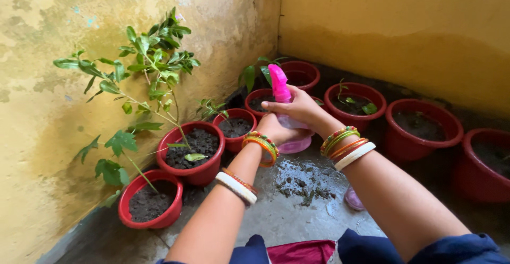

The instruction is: The person sprays water on a series of potted plants using a spray bottle.

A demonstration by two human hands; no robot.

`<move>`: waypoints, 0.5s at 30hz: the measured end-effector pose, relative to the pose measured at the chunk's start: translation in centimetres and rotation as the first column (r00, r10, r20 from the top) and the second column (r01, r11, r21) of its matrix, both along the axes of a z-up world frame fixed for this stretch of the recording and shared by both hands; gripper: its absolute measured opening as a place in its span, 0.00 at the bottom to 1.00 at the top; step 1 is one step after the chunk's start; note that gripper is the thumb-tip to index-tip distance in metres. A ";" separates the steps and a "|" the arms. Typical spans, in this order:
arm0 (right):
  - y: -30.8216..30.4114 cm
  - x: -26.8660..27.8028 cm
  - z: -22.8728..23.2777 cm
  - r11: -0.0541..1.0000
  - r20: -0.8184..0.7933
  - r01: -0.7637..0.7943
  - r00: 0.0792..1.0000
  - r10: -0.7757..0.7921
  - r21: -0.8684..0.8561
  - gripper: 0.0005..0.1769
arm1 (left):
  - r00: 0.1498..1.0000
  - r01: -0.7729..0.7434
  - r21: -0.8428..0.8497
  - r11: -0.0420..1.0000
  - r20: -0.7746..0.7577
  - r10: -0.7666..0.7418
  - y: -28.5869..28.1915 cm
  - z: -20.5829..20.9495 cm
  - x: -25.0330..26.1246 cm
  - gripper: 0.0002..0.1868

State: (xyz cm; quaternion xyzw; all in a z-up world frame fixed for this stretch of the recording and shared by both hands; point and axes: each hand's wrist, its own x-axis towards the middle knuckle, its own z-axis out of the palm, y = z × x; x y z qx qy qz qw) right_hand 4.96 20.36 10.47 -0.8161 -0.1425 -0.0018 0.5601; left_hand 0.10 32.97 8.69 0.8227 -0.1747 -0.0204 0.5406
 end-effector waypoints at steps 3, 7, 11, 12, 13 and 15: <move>2.0 -0.2 -0.5 0.998 -0.026 -0.052 0.998 0.052 0.031 0.35 | 0.991 -0.110 -0.005 0.994 -0.071 0.109 1.7 -0.3 -1.2 0.40; 4.9 -0.2 -2.1 0.994 -0.085 -0.099 0.991 0.103 0.044 0.35 | 0.977 -0.147 0.058 0.987 -0.148 0.154 3.8 -1.6 -1.6 0.42; 7.1 -0.7 -3.8 0.994 -0.124 -0.099 0.987 0.105 0.054 0.38 | 0.995 -0.082 0.026 0.996 -0.056 0.083 5.9 -3.8 -1.7 0.36; 7.6 -0.9 -4.1 0.995 -0.128 -0.095 0.987 0.100 0.041 0.38 | 0.995 -0.066 -0.033 0.997 -0.073 0.063 6.5 -4.4 -1.9 0.35; 8.0 -1.1 -4.2 0.995 -0.131 -0.091 0.987 0.094 0.029 0.39 | 0.995 -0.050 -0.093 0.994 -0.088 0.042 7.0 -4.9 -2.1 0.33; 8.6 -1.4 -4.3 0.996 -0.141 -0.086 0.987 0.082 -0.024 0.39 | 0.995 -0.010 -0.187 0.982 -0.101 -0.009 7.5 -5.6 -2.3 0.32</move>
